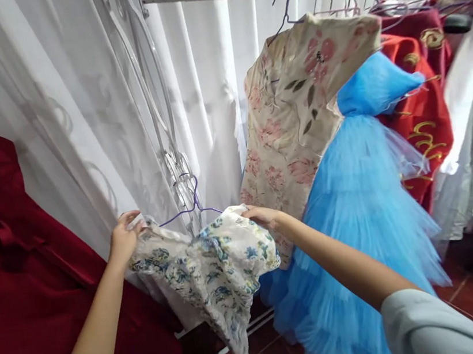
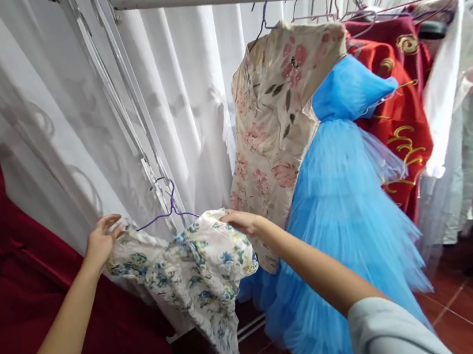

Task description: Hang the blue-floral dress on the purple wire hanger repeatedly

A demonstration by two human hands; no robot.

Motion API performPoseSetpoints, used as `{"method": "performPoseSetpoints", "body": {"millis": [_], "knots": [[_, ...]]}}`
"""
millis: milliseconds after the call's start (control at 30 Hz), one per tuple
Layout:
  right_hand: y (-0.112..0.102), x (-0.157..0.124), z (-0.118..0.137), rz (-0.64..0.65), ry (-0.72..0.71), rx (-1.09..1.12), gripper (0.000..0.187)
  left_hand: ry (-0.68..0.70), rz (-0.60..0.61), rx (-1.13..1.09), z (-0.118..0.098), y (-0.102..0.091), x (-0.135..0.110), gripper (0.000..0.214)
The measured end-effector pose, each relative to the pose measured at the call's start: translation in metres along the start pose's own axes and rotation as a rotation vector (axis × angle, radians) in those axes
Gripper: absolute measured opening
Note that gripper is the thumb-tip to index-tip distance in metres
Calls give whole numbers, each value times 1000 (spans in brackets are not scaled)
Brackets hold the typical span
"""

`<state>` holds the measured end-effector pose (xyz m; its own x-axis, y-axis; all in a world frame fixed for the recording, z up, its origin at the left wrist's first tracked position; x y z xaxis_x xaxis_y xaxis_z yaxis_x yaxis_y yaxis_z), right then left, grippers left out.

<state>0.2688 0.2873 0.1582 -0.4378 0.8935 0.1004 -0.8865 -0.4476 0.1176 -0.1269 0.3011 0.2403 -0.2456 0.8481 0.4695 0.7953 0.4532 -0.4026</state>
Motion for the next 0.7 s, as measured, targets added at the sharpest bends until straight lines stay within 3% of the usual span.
{"method": "performPoseSetpoints", "body": {"millis": [100,200,333,467,600,700], "knots": [[-4,-18,-3,-86,-90,-3,35,-102,-11,78,0,7,-17,53],[-10,-47,-8,-189,-235,8,43,-54,-29,153,-13,1,-56,39],[-12,-73,-17,-306,-289,48,51,76,-83,235,-46,-8,-102,31],[-24,-78,12,-456,-375,48,43,140,-192,239,-92,-19,-113,27],[-47,-108,41,-599,-433,39,33,232,-169,379,-130,3,-110,24],[-44,-161,40,-685,-471,-17,31,281,-149,415,-127,31,-115,25]]}}
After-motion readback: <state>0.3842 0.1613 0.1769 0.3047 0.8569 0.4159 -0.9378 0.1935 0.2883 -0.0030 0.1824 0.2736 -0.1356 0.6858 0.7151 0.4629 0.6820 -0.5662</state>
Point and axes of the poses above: each hand's wrist, its own x-axis towards the middle knuckle, its own y-axis out of the palm, z = x × y, the point moved 9 cm from there along x, towards the middle knuckle, and after that the axes turned 9 degrees about -y, right-handed, at the moved point
